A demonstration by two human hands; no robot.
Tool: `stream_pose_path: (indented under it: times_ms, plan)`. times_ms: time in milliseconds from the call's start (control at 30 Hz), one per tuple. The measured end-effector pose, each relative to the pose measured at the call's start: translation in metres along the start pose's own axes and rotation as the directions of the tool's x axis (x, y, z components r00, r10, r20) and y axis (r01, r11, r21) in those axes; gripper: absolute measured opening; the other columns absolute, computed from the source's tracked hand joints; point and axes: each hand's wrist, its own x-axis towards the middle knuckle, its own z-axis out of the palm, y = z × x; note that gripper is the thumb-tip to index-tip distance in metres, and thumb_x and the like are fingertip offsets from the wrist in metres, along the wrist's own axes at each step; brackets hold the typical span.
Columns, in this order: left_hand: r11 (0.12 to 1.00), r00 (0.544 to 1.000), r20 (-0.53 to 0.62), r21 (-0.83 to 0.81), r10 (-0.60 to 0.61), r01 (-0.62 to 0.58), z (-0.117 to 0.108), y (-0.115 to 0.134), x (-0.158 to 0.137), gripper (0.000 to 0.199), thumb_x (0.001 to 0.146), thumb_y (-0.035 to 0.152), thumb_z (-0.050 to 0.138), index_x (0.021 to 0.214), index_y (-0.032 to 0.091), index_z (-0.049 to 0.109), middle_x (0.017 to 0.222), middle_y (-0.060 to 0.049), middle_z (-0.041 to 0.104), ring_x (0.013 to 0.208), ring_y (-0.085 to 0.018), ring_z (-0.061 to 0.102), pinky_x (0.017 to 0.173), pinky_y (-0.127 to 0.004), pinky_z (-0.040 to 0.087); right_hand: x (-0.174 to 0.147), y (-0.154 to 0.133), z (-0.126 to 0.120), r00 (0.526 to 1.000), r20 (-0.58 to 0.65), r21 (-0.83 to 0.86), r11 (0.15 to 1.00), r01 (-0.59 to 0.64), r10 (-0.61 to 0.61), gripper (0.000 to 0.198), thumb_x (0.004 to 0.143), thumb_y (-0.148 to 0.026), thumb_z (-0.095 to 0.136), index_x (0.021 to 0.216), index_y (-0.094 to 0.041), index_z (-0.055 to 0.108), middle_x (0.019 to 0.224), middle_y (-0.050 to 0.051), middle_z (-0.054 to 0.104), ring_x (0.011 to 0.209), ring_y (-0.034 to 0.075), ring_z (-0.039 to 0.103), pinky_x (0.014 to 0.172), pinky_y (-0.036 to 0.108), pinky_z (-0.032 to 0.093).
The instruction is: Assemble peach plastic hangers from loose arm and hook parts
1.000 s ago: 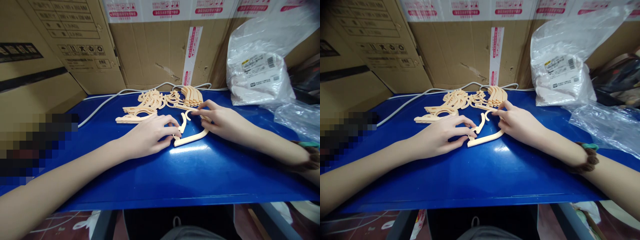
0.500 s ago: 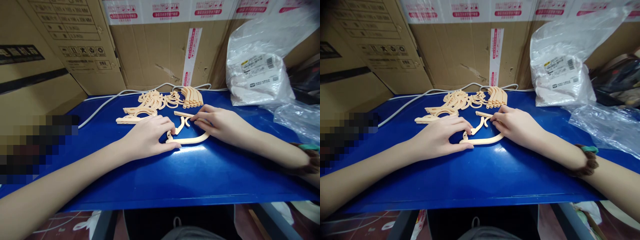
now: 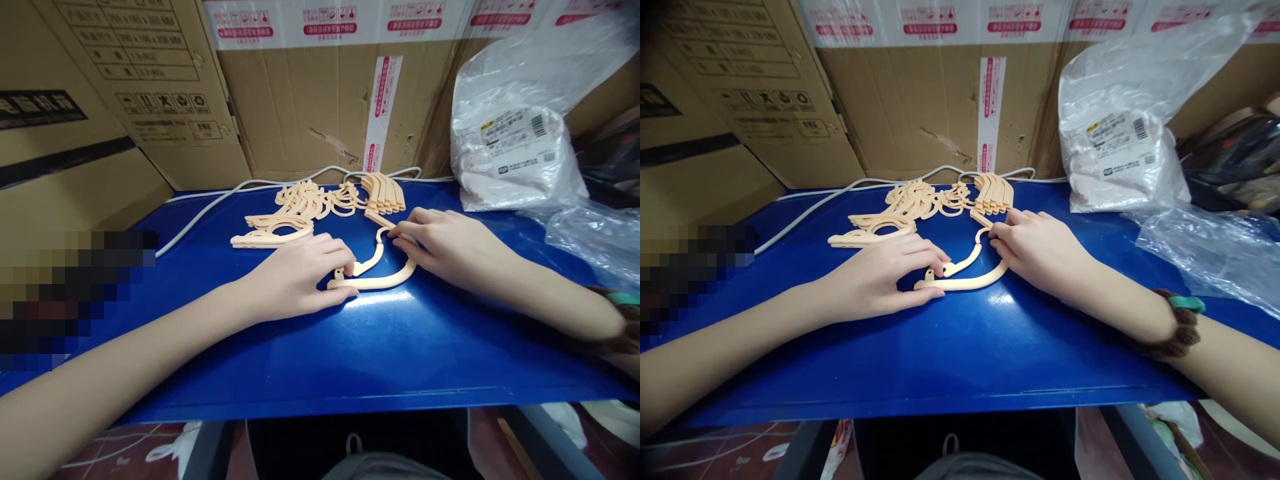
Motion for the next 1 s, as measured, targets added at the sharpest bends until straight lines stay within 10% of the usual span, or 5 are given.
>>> stream_pose_path:
  times_ms: [1000]
  plan:
    - [0.981, 0.999, -0.019, 0.189, 0.041, -0.036, -0.002, 0.002, 0.0, 0.022, 0.094, 0.031, 0.049, 0.101, 0.015, 0.062, 0.108, -0.008, 0.066, 0.097, -0.022, 0.058, 0.085, -0.036, 0.042, -0.005, -0.008, -0.003, 0.991, 0.006, 0.185, 0.974, 0.129, -0.132, 0.029, 0.097, -0.023, 0.04, 0.108, -0.018, 0.066, 0.096, 0.007, 0.061, 0.069, 0.015, 0.061, 0.062, 0.027, 0.044]
